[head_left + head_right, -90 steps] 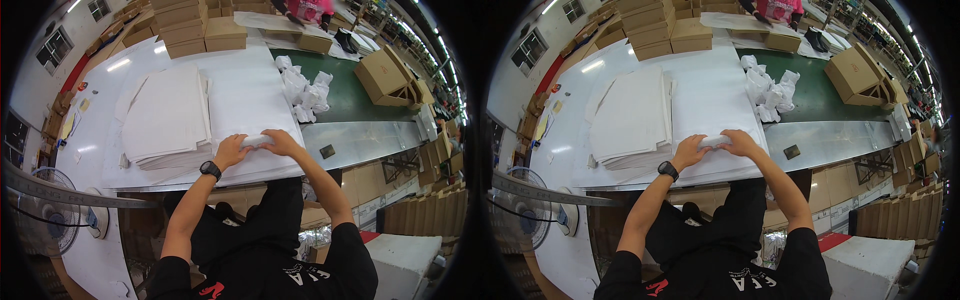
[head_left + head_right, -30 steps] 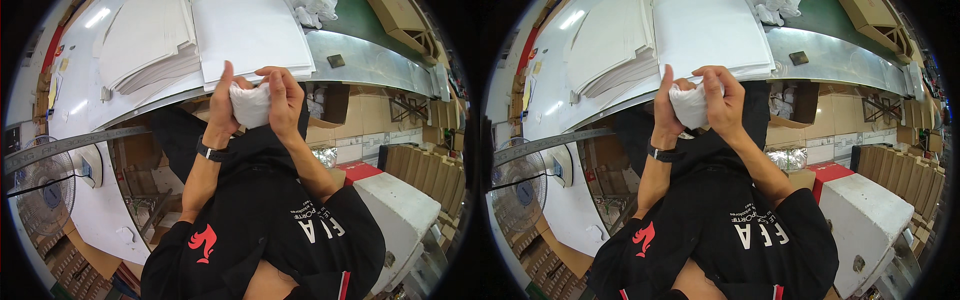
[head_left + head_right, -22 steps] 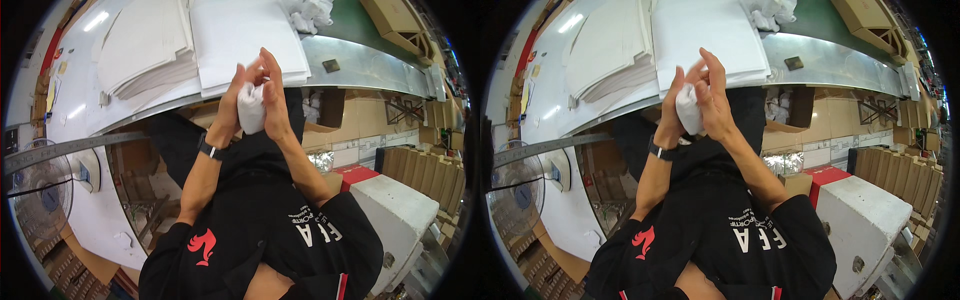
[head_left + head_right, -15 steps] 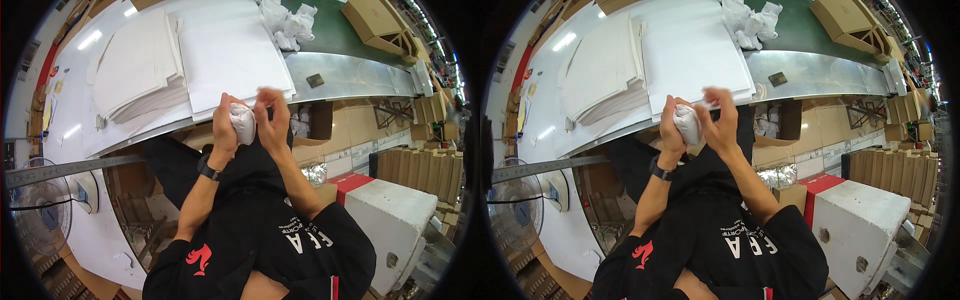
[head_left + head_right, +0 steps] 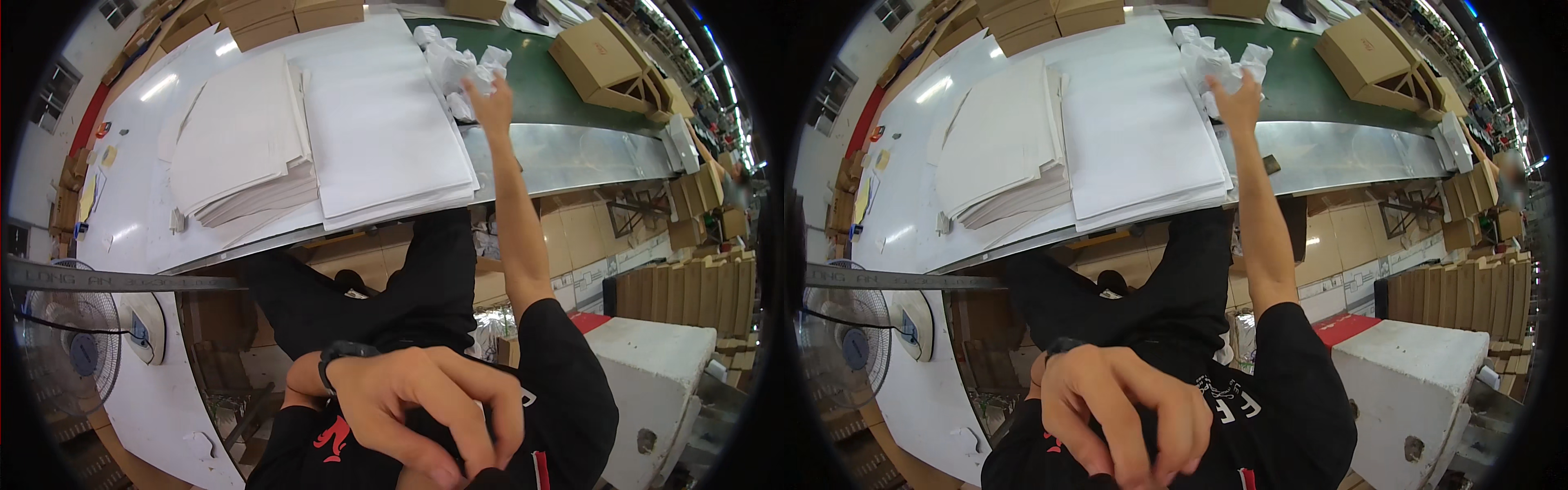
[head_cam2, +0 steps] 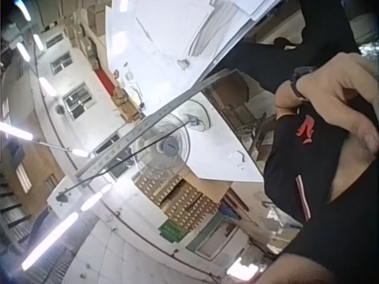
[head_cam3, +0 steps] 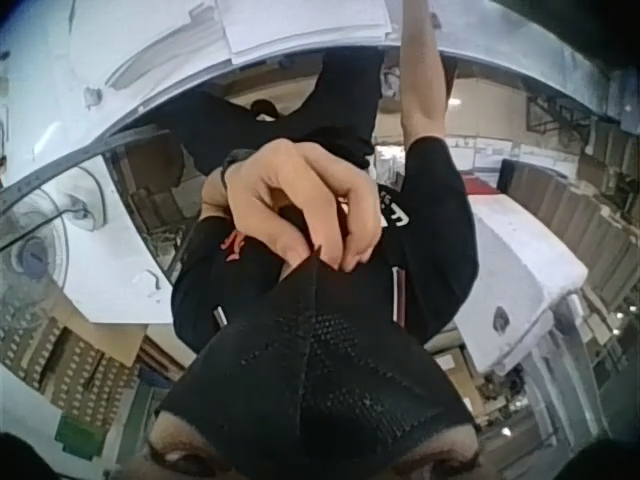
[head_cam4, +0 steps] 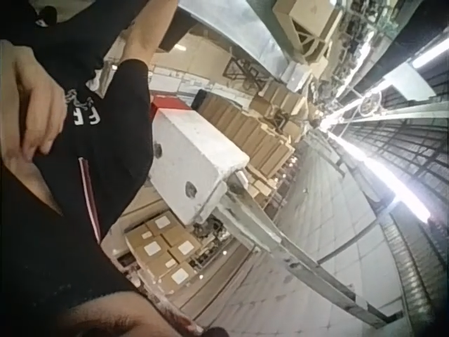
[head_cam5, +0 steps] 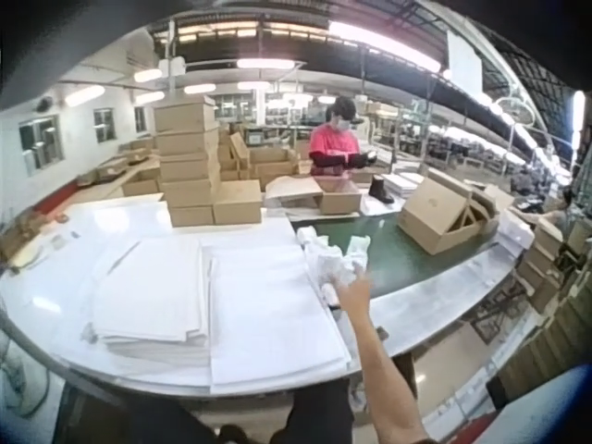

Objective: Folding and stuffing protective paper into shoe components on a factory assembly line.

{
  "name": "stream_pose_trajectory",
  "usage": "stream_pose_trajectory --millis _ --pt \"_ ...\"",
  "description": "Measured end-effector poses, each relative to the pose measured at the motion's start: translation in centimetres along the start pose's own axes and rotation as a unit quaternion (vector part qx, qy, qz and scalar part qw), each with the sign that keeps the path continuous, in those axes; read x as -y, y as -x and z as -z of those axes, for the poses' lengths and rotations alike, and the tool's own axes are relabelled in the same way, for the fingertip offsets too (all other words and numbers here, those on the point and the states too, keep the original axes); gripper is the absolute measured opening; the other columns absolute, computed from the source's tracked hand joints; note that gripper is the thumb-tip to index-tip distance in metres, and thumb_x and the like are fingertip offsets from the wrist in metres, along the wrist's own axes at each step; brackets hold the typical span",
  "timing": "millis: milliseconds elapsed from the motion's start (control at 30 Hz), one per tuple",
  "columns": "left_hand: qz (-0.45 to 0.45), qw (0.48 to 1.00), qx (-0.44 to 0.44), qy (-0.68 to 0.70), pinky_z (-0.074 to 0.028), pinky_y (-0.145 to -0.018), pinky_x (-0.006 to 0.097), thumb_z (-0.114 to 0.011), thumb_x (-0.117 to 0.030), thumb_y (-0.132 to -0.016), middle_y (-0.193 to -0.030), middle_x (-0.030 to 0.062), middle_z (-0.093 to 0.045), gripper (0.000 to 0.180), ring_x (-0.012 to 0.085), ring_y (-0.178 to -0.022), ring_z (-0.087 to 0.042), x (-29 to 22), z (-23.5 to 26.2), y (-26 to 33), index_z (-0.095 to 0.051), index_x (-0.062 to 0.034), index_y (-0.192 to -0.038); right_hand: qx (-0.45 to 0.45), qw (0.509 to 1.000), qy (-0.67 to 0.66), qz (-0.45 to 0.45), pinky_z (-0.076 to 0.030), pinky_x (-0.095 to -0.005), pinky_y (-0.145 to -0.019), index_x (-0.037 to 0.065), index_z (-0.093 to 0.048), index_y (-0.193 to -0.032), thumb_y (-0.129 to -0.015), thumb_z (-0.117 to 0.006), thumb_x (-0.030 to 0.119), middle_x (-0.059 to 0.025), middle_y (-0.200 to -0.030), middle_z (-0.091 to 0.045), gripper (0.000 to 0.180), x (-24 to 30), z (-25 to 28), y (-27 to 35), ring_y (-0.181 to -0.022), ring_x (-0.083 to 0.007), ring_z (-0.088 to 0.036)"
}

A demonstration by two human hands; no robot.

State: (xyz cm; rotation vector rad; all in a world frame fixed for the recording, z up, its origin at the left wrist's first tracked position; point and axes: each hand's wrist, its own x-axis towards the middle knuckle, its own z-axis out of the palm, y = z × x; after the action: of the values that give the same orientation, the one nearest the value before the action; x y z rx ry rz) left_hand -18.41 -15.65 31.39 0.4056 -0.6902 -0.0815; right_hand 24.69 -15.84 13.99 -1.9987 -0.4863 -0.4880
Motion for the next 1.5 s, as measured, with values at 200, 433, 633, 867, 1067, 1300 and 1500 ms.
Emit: stream_pose_trajectory --millis 200,433,633,867,1067,1300,1500 --pt "0.020 0.988 0.118 -0.100 -0.050 -0.081 0.035 -0.072 -0.008 -0.091 -0.110 0.0169 -0.062 0.023 0.0248 -0.092 -0.064 -1.6 1.8 -0.1 -0.072 0.0014 -0.111 0.130 0.981 0.107 0.091 -0.040 -0.0509 -0.104 0.005 -0.067 -0.119 -0.080 -0.079 0.041 -0.0197 -0.129 -0.057 0.054 -3.9 -5.6 15.4 -0.119 -0.0380 -0.054" --pt "-0.024 0.984 0.063 -0.162 -0.047 -0.069 0.035 -0.072 -0.017 -0.092 -0.091 0.0161 -0.062 0.021 0.0263 -0.076 -0.059 -3.7 -0.1 -2.1 -0.072 0.0038 -0.091 0.064 0.976 0.158 0.137 -0.036 -0.0465 -0.107 0.009 -0.071 -0.115 -0.084 -0.074 0.035 -0.0157 -0.129 -0.058 0.041 -1.8 -5.6 17.4 -0.124 -0.0344 -0.051" --pt "-0.119 0.911 0.041 -0.392 -0.053 -0.082 0.042 -0.073 -0.016 -0.091 -0.098 0.0165 -0.069 0.023 0.0323 -0.089 -0.066 -6.7 4.7 -1.2 -0.073 0.0028 -0.106 0.061 0.977 0.142 0.144 -0.036 -0.0483 -0.107 0.006 -0.070 -0.113 -0.084 -0.072 0.033 -0.0188 -0.129 -0.058 0.040 -1.9 -5.9 16.8 -0.126 -0.0357 -0.049" --pt "-0.078 0.166 -0.189 -0.965 -0.046 -0.103 0.046 -0.064 -0.017 -0.095 -0.117 0.0205 -0.068 0.026 0.0415 -0.117 -0.058 -29.4 33.9 8.4 -0.070 -0.0071 -0.118 0.075 0.974 0.158 0.142 -0.038 -0.0532 -0.108 0.007 -0.067 -0.117 -0.083 -0.071 0.034 -0.0219 -0.129 -0.059 0.044 -2.8 -6.8 17.8 -0.125 -0.0393 -0.051" --pt "0.065 0.118 -0.312 -0.940 -0.041 -0.110 0.046 -0.056 -0.018 -0.100 -0.127 0.0196 -0.067 0.027 0.0405 -0.119 -0.061 -31.1 42.2 19.1 -0.070 0.0006 -0.113 0.093 0.980 0.157 0.076 -0.033 -0.0537 -0.113 0.006 -0.066 -0.117 -0.085 -0.067 0.032 -0.0218 -0.135 -0.054 0.041 -2.6 -4.7 18.4 -0.131 -0.0401 -0.046" --pt "0.096 0.164 -0.403 -0.895 -0.051 -0.097 0.041 -0.051 -0.011 -0.100 -0.117 0.0219 -0.071 0.029 0.0369 -0.111 -0.066 -35.3 41.6 17.5 -0.070 0.0021 -0.116 0.056 0.988 0.117 0.084 -0.032 -0.0502 -0.113 0.004 -0.065 -0.113 -0.083 -0.068 0.028 -0.0204 -0.131 -0.055 0.038 -2.2 -4.1 18.2 -0.129 -0.0384 -0.047" --pt "-0.178 0.128 -0.697 -0.683 -0.053 -0.091 0.047 -0.048 -0.039 -0.105 -0.121 0.0147 -0.070 0.045 0.0396 -0.104 -0.067 -44.3 36.7 10.1 -0.060 -0.0107 -0.138 0.060 0.986 0.135 0.075 -0.033 -0.0493 -0.112 0.004 -0.065 -0.112 -0.083 -0.068 0.028 -0.0199 -0.130 -0.055 0.037 -3.7 -3.3 18.4 -0.129 -0.0386 -0.047"
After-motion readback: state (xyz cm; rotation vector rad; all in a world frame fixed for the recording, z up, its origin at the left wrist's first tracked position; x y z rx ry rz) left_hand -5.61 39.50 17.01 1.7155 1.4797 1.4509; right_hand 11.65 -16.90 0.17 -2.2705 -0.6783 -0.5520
